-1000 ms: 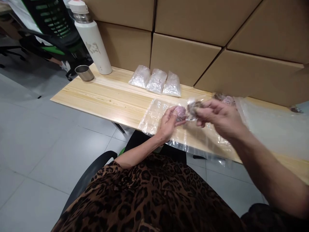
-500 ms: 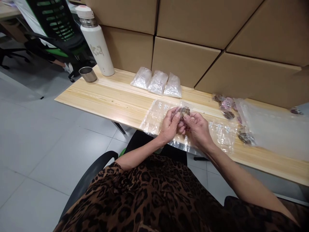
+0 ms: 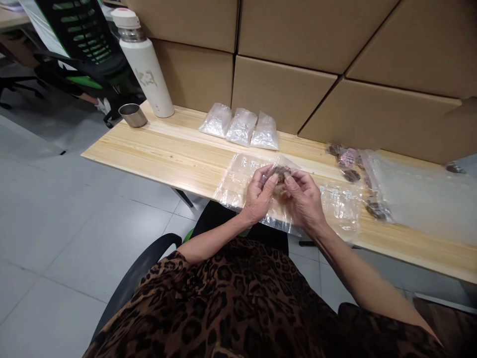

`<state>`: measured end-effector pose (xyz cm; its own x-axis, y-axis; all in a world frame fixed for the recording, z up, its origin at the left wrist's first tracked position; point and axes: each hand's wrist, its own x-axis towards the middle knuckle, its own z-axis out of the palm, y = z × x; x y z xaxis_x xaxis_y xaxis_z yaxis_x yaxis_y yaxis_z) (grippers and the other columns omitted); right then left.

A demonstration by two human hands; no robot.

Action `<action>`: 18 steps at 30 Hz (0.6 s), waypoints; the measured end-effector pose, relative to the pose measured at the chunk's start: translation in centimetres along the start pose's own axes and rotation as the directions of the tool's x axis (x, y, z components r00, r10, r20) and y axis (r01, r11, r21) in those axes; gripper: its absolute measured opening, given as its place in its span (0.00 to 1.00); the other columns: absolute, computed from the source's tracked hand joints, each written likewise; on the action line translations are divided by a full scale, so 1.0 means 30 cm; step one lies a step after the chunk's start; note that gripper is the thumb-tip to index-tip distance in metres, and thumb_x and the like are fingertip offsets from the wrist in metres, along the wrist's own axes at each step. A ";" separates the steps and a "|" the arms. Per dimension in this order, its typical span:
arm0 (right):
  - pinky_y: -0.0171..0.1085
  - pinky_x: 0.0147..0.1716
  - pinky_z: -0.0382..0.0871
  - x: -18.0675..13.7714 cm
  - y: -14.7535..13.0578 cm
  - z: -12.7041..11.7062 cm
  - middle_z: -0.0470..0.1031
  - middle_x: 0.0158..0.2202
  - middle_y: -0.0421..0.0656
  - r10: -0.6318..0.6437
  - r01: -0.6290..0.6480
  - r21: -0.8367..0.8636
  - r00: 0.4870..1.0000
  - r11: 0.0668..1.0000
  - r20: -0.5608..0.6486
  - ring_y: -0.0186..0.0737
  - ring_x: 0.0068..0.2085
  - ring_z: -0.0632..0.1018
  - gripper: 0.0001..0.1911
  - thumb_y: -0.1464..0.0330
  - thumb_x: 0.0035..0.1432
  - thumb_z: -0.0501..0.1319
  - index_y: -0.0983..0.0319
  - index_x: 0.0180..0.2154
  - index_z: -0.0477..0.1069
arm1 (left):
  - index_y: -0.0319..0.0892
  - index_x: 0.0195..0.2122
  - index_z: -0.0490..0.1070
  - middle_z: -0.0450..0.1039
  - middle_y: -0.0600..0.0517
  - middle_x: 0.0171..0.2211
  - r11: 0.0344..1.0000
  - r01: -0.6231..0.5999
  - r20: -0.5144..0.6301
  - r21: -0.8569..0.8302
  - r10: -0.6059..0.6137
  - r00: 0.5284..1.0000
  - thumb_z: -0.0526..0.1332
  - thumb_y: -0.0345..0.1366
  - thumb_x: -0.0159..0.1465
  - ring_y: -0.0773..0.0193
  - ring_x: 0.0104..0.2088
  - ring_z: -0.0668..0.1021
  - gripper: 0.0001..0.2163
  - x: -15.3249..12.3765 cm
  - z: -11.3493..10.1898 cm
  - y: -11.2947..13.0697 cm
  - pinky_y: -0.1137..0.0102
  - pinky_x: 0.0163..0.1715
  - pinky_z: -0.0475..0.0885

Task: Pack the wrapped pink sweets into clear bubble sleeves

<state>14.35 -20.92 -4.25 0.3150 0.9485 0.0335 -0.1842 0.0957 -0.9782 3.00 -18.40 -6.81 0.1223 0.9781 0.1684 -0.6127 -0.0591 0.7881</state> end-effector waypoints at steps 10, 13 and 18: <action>0.43 0.50 0.79 0.003 -0.012 0.029 0.82 0.45 0.42 0.056 -0.058 0.023 0.993 0.998 0.108 0.39 0.44 0.81 0.25 0.52 0.47 0.80 0.56 0.42 0.79 | 0.48 0.52 0.76 0.80 0.50 0.53 0.997 -0.015 -0.031 0.071 0.017 0.999 0.71 0.53 0.66 0.60 0.56 0.79 0.19 -0.010 -0.010 -0.006 0.60 0.64 0.72; 0.43 0.50 0.79 -0.003 -0.016 0.033 0.82 0.42 0.41 0.081 -0.085 0.034 0.989 0.996 0.126 0.38 0.42 0.81 0.25 0.51 0.47 0.80 0.56 0.40 0.77 | 0.48 0.54 0.75 0.80 0.48 0.53 0.993 0.014 -0.013 0.121 -0.013 1.000 0.69 0.54 0.67 0.59 0.56 0.80 0.21 -0.013 -0.010 -0.007 0.58 0.64 0.72; 0.36 0.36 0.75 0.004 -0.057 0.017 0.77 0.33 0.39 0.110 -0.109 -0.027 0.991 0.994 0.072 0.32 0.32 0.74 0.26 0.49 0.45 0.81 0.58 0.34 0.75 | 0.48 0.63 0.71 0.75 0.42 0.61 0.904 -0.029 0.153 0.426 -0.040 0.987 0.59 0.57 0.73 0.53 0.59 0.78 0.25 -0.001 -0.056 0.114 0.54 0.62 0.73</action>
<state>14.21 -20.82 -2.47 0.2248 0.9725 -0.0600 -0.1917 -0.0162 -0.9813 -0.39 -18.29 -5.11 0.2647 0.9377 0.2250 -0.2246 -0.1669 0.9601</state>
